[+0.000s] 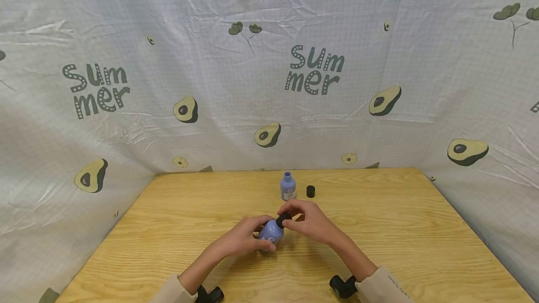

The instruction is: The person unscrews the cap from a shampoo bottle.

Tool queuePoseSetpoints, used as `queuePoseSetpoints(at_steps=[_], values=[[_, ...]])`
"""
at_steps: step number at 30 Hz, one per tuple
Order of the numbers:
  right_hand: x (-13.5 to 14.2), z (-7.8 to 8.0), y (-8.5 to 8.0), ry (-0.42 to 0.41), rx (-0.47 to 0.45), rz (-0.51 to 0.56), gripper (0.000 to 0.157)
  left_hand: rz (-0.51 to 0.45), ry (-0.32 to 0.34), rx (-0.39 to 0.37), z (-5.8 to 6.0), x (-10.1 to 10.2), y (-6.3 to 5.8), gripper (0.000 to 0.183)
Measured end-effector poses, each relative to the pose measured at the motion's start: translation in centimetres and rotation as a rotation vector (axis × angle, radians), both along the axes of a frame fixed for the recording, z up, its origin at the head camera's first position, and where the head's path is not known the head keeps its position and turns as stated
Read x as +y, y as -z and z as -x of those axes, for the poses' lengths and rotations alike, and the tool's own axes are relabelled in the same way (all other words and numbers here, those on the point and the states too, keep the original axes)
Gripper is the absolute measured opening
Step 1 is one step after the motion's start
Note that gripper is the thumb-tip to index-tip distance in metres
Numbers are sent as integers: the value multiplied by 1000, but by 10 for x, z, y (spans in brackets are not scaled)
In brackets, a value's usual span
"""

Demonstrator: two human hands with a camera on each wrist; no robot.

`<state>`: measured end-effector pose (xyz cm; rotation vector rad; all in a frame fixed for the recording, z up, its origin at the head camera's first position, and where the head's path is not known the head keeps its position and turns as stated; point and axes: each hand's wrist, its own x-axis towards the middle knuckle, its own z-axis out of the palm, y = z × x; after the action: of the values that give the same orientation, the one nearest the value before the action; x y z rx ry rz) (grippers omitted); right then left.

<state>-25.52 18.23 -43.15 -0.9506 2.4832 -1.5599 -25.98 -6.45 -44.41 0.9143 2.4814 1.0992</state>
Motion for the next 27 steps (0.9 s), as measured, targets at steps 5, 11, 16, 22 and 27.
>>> queuePoseSetpoints(at_steps=[5,11,16,22,27], values=[[-1,-1,-1,-23,27,16,23,3,0,4,0,0,0,54],[-1,-1,-2,13,6,-19,24,-4,4,-1,0,0,-1,52],[-1,-2,-3,31,-6,-40,22,-9,6,-4,0,0,-1,51],[-1,-1,-2,-10,-11,-10,26,-5,6,-8,-1,0,-1,53],[-1,-1,-2,-33,3,1,27,0,-4,-13,-1,1,-2,55]])
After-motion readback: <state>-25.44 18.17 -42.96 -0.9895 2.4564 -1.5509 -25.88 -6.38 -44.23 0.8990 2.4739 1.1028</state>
